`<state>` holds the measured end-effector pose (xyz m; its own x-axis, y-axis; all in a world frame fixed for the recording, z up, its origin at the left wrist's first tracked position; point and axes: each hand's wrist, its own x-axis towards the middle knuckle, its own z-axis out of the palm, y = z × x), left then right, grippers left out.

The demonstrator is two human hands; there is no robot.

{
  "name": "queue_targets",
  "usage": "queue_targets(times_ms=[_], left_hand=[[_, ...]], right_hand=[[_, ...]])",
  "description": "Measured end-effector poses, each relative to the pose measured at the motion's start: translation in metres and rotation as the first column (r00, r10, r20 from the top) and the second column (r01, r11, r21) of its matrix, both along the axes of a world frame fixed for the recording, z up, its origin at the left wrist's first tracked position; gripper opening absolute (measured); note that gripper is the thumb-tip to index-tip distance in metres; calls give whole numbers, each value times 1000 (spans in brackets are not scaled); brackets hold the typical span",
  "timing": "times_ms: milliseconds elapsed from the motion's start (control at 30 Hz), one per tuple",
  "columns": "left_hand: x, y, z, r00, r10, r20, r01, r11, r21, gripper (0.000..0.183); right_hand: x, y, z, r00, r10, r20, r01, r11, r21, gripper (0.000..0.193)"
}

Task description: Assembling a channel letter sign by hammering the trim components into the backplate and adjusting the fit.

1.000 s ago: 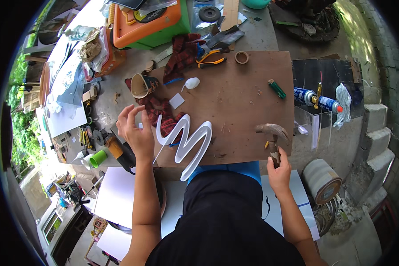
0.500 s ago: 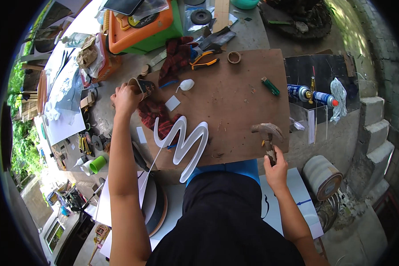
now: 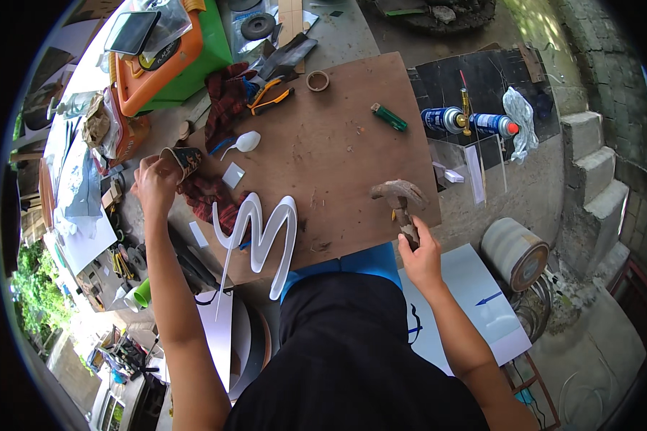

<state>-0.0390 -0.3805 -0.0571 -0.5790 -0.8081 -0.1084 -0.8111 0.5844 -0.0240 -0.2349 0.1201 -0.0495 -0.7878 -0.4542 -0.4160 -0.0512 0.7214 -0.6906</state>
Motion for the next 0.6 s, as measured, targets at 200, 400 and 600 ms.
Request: queue_targets(times_ms=[200,400,600], left_hand=[[10,45,55,879,-30,-477,82,993,89,5],[-8,160,71,441,453,-774,196,793,576,10],[-73,232,18,580,515,-631,273,608,746,23]], right_hand=[[-4,6,-17,987,-69,145,71,997,-9,41],[-6,-6,-12,963,-130,237,134,991,-1,40],[-7,-5,-20,979,-104,175,110,994,-24,39]])
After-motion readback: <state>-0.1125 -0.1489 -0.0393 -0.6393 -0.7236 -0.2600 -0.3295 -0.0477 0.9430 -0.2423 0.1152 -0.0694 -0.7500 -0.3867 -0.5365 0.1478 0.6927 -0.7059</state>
